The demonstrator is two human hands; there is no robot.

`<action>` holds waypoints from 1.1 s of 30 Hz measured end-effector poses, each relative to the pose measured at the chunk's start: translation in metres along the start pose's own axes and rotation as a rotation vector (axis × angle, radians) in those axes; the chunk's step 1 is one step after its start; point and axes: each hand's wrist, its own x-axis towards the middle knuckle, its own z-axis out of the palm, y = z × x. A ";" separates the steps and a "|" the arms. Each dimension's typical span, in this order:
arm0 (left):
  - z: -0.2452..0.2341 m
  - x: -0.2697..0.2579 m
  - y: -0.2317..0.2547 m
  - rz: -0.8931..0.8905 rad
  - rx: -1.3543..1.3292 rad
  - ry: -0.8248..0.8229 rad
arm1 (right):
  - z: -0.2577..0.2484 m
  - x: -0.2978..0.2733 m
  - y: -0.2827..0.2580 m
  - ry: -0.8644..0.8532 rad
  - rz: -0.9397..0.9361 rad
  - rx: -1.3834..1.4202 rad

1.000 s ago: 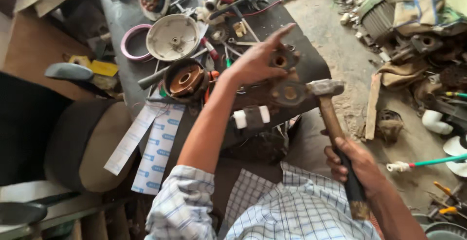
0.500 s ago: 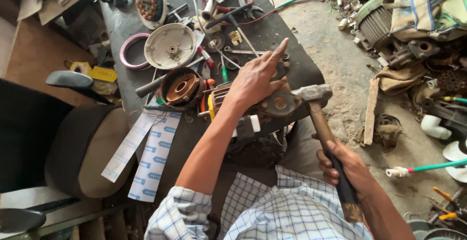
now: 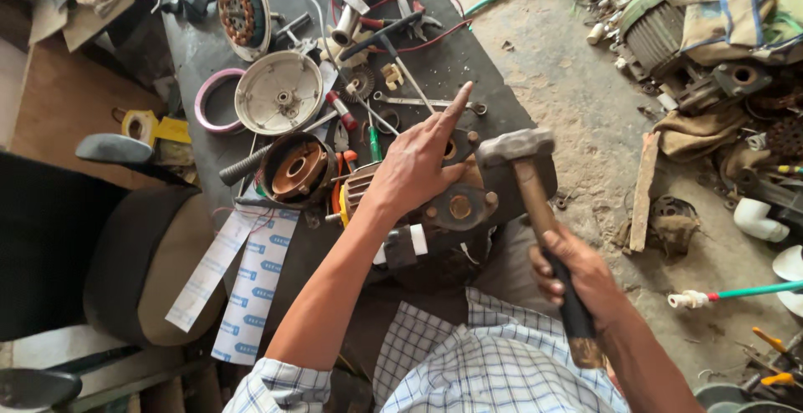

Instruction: The person works on a disassembled electric motor on a cluttered workbench. They use a hammer to tap and adjust components, rotate the rotor, and handle a circular metal part, likely a fan or cover, before placing it on the motor.

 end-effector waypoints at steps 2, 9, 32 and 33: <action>-0.001 -0.001 0.001 0.058 -0.028 0.065 | -0.011 0.009 -0.007 0.043 -0.001 0.020; -0.006 0.000 0.008 -0.055 -0.032 0.007 | 0.014 0.014 0.001 0.145 -0.072 0.067; 0.014 0.003 -0.012 0.091 -0.001 0.154 | -0.013 0.026 -0.003 -0.089 0.066 0.144; 0.016 0.001 -0.012 0.053 0.002 0.115 | -0.016 0.026 -0.003 -0.094 0.057 0.132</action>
